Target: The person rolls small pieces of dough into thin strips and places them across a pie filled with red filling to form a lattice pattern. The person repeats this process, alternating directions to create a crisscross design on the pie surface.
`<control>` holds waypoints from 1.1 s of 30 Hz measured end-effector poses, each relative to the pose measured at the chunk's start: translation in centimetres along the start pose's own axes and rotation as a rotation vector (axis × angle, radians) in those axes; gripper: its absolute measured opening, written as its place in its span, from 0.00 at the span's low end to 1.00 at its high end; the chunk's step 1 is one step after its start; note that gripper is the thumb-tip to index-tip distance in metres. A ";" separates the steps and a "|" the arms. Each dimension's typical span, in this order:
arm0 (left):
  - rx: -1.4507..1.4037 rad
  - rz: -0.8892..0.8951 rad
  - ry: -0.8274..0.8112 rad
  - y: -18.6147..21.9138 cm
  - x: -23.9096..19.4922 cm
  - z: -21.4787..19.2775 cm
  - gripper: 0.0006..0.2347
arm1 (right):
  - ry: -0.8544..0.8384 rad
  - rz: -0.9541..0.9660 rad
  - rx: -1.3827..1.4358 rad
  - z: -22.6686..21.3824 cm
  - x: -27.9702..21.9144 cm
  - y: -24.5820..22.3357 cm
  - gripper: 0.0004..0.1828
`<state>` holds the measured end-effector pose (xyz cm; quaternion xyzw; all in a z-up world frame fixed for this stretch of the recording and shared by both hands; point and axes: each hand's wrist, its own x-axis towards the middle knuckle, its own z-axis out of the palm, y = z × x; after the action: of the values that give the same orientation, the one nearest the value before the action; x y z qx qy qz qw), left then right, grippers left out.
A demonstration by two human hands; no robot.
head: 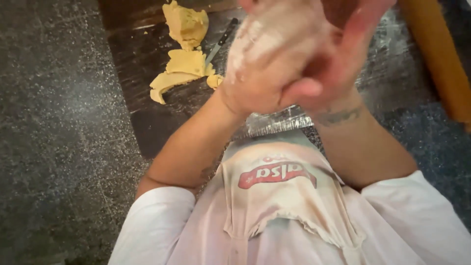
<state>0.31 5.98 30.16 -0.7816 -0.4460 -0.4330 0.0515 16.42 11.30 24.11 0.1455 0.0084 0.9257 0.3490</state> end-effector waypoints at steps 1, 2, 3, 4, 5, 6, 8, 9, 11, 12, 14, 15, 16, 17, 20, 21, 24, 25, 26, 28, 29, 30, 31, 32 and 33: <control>-0.182 0.104 0.090 0.2 0.8 0.0 0.22 | -0.070 -0.020 -0.482 1.3 0.8 0.8 0.43; -0.367 0.206 0.176 0.6 1.5 0.0 0.22 | -0.138 -0.044 -0.964 2.6 1.3 1.6 0.44; -0.366 0.201 0.172 1.0 1.1 0.8 0.22 | -0.135 -0.042 -0.958 2.1 1.0 1.9 0.44; -0.349 0.095 0.197 1.2 0.9 1.8 0.22 | -0.010 0.062 -0.706 1.6 1.1 1.8 0.43; -0.333 -0.010 0.222 1.3 0.8 2.6 0.22 | 0.116 0.162 -0.454 1.3 1.2 1.8 0.45; -0.318 -0.006 0.229 1.9 0.0 4.0 0.22 | 0.103 0.174 -0.455 0.9 0.3 1.9 0.45; 0.024 -0.436 -0.200 3.2 -1.7 6.8 0.12 | 0.361 0.147 -0.371 0.1 -1.6 2.1 0.42; 0.039 -0.443 -0.196 4.7 -3.1 6.9 0.12 | 0.354 0.161 -0.366 -0.9 -2.6 1.8 0.42; 0.110 -0.442 -0.311 6.6 -5.0 7.4 0.30 | 0.749 -0.059 -0.529 -3.1 -3.1 0.6 0.23; 0.126 -0.449 -0.303 7.0 -4.4 7.3 0.30 | 0.738 -0.042 -0.529 -2.4 -3.4 0.3 0.23; -0.177 -0.765 -0.113 8.3 -3.8 7.4 0.45 | 0.777 -0.233 -1.165 -1.0 -5.0 -0.1 0.06; -0.167 -0.783 -0.106 8.5 -3.0 7.5 0.45 | 0.774 -0.210 -1.163 0.9 -5.0 0.9 0.06; -0.570 -0.878 0.085 8.7 -2.2 7.5 0.43 | 0.537 -0.276 -1.573 2.8 -5.0 1.8 0.10; -0.975 -0.943 0.287 8.9 -1.3 7.4 0.44 | 0.255 -0.345 -1.959 4.9 -5.0 2.7 0.20; -1.155 -1.077 0.304 10.8 -1.5 9.5 0.43 | 0.181 -0.144 -1.772 3.7 -6.4 -0.5 0.48; -1.145 -1.073 0.319 11.3 -1.7 10.2 0.43 | 0.163 -0.136 -1.770 3.5 -6.6 -1.4 0.48; -1.455 -1.306 0.315 11.6 -2.3 11.3 0.43 | 0.104 -0.183 -2.250 2.6 -8.5 -2.3 0.40; -1.452 -1.429 0.585 10.2 -2.1 11.0 0.39 | -0.162 -0.131 -2.196 2.2 -9.1 -1.6 0.41; -1.433 -1.564 0.858 9.5 -2.4 10.8 0.36 | -0.399 -0.062 -2.122 1.8 -10.4 -0.8 0.54; -1.444 -1.338 0.669 10.3 -6.8 14.9 0.33 | -0.317 -0.101 -2.186 -0.9 -11.1 -2.0 0.50; -1.432 -1.090 0.493 10.3 -8.7 16.9 0.29 | -0.257 -0.150 -2.250 -2.3 -10.8 -2.8 0.47; -1.431 -1.084 0.479 10.8 -8.3 17.4 0.29 | -0.253 -0.167 -2.251 -1.6 -10.9 -3.4 0.47; -1.318 -1.338 0.537 11.1 -8.0 18.0 0.15 | -0.225 -0.272 -2.249 -1.1 -11.0 -3.9 0.46; -1.185 -1.613 0.604 12.5 -8.3 18.6 0.15 | -0.189 -0.342 -2.239 -0.6 -12.1 -4.2 0.45; -1.182 -1.633 0.605 12.3 -8.4 17.9 0.15 | -0.177 -0.324 -2.234 -0.5 -13.2 -5.7 0.45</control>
<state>18.77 1.53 16.77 -0.0037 -0.5238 -0.6619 -0.5362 29.41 7.12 19.47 -0.1855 -0.8291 0.3452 0.3987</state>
